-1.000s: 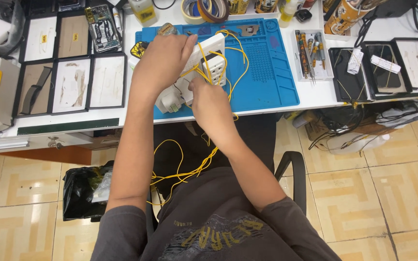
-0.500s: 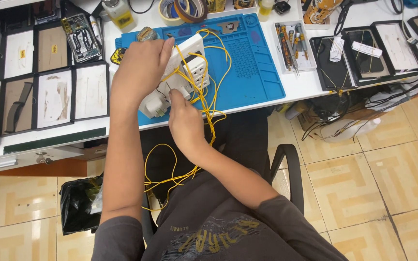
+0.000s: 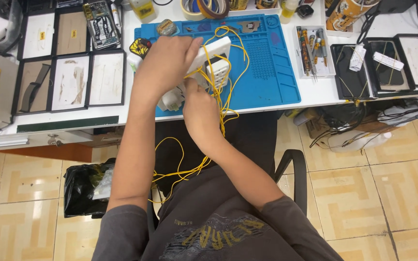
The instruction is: Connect wires to a breadboard and test a small electronic device
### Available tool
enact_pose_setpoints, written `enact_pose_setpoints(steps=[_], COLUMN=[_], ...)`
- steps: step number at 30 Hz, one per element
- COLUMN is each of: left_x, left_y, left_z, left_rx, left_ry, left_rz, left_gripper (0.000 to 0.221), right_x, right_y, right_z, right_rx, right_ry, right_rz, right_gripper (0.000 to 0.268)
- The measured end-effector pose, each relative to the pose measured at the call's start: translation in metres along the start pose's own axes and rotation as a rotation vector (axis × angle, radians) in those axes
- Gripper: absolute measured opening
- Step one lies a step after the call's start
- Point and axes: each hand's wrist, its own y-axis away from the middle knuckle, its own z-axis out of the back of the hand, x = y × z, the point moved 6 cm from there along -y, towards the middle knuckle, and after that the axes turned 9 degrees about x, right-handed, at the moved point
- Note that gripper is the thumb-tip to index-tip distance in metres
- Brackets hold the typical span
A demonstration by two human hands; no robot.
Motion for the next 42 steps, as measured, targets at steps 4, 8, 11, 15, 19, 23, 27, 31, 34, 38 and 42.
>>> enact_pose_setpoints(steps=[4,8,11,15,19,23,27,31,34,38,42], left_x=[-0.002,0.000,0.008,0.011,0.004,0.002,-0.004,-0.005,-0.007,0.012,0.027], left_y=[0.002,-0.001,-0.004,-0.002,-0.001,0.003,0.005,0.007,0.008,-0.002,-0.012], left_z=[0.000,0.002,0.000,-0.002,0.003,0.004,0.009,0.008,0.009,0.004,0.001], left_rx=[-0.024,-0.024,-0.036,-0.042,-0.036,-0.042,-0.044,-0.040,-0.037,-0.115,-0.121], left_ry=[-0.013,-0.016,-0.034,0.004,0.031,0.037,0.040,0.044,0.043,-0.038,-0.004], left_rz=[0.008,0.073,0.059,0.008,0.031,0.083,0.090,0.119,0.124,0.150,0.030], left_gripper=[0.062,0.064,0.065,0.064,0.065,0.066,0.065,0.066,0.067,0.065,0.067], right_x=[0.003,-0.002,0.001,-0.003,0.001,0.002,0.006,0.003,0.001,0.000,-0.001], right_y=[-0.001,-0.008,-0.007,-0.005,-0.001,0.006,0.014,0.020,0.025,0.036,0.048], right_z=[0.001,0.002,0.007,0.013,0.025,0.029,0.040,0.040,0.035,0.038,0.036], right_rx=[-0.093,-0.033,-0.025,0.004,0.024,0.029,0.130,0.117,0.110,0.129,0.068], right_ry=[-0.054,-0.063,-0.059,-0.108,-0.251,-0.352,-0.452,-0.528,-0.526,-0.461,-0.500], right_rz=[0.002,-0.012,-0.016,0.029,0.097,0.141,0.040,0.035,0.015,-0.006,0.049], right_gripper=[0.018,0.005,0.009,0.012,0.016,0.022,0.030,0.037,0.040,0.043,0.038])
